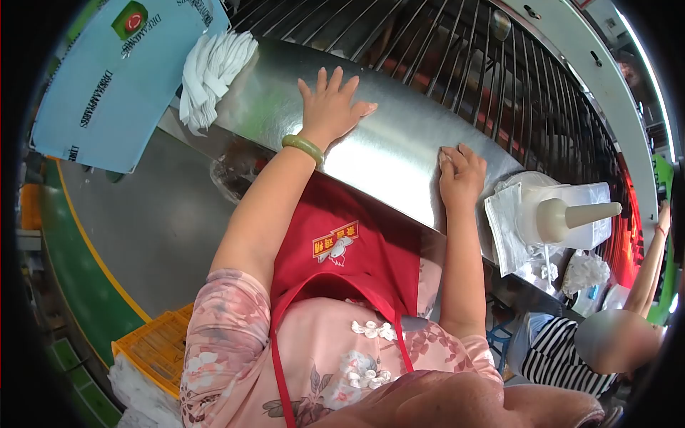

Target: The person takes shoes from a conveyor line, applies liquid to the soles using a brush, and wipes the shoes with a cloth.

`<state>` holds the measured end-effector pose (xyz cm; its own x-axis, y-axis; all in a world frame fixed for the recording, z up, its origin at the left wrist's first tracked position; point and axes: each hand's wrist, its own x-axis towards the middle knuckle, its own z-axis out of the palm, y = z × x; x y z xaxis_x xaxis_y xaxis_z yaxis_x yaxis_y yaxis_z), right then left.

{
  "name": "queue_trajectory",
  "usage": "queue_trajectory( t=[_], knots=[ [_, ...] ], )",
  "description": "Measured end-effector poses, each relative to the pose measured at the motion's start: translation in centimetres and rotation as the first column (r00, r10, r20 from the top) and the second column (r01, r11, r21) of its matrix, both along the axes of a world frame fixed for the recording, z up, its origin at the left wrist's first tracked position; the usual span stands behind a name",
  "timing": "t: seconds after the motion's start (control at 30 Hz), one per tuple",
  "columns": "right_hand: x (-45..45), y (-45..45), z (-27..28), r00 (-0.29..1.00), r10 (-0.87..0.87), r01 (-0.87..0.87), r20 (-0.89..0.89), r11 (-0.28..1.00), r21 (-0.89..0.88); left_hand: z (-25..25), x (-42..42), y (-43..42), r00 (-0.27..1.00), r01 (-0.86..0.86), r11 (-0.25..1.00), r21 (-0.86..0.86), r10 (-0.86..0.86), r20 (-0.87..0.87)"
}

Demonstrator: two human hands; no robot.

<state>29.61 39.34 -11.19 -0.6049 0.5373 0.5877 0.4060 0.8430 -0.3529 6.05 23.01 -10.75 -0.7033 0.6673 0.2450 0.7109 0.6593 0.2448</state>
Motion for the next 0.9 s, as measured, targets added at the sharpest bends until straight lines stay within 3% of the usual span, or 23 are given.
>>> queue_trajectory(
  t=[0.17,0.23,0.3,0.37,0.43,0.5,0.57,0.67,0.73,0.83,0.9],
  knots=[
    [0.0,0.0,0.0,1.000,0.013,-0.012,0.015,1.000,-0.021,0.8,0.2,-0.1,1.000,-0.022,0.998,-0.054,0.022,0.004],
    [-0.1,-0.2,0.1,1.000,0.020,-0.020,0.018,0.999,-0.040,0.3,0.2,0.1,0.976,-0.014,0.978,0.208,0.059,-0.212],
    [-0.1,-0.6,0.5,0.999,0.025,-0.023,0.024,0.998,-0.059,0.3,0.3,0.1,0.971,0.003,0.977,0.212,0.048,-0.234],
    [-0.2,-1.0,1.3,1.000,-0.001,0.002,-0.015,0.998,0.064,0.3,0.3,0.1,0.966,0.025,0.976,0.217,0.032,-0.258],
    [-0.5,-1.6,2.3,0.999,0.014,-0.010,-0.051,0.996,0.093,0.2,0.1,0.3,0.998,0.044,0.998,-0.051,-0.042,0.041],
    [-0.5,-1.7,2.0,0.996,0.030,-0.021,-0.081,0.993,0.119,0.4,0.2,0.1,0.998,0.044,0.998,-0.053,-0.042,0.038],
    [-0.8,-1.4,0.6,0.943,0.027,-0.054,0.332,0.996,0.071,0.5,0.3,0.0,0.999,0.040,0.998,-0.055,-0.038,0.034],
    [-0.9,-1.5,0.9,0.950,0.045,-0.052,0.309,0.999,0.015,0.2,0.3,0.4,0.999,0.039,0.995,-0.095,-0.039,0.004],
    [-0.4,-1.3,1.3,0.954,0.064,-0.066,0.291,0.998,-0.003,-0.7,0.1,0.5,0.985,0.018,1.000,-0.025,-0.022,-0.170],
    [-0.5,-1.0,0.5,0.967,0.102,-0.099,0.235,0.995,-0.024,1.4,1.1,-0.2,0.951,0.177,0.946,0.272,-0.093,-0.295],
    [-0.7,-0.5,0.0,0.963,0.111,-0.109,0.247,0.994,-0.022,1.5,1.0,-0.6,0.983,0.157,0.974,0.163,-0.139,-0.118]
  ],
)
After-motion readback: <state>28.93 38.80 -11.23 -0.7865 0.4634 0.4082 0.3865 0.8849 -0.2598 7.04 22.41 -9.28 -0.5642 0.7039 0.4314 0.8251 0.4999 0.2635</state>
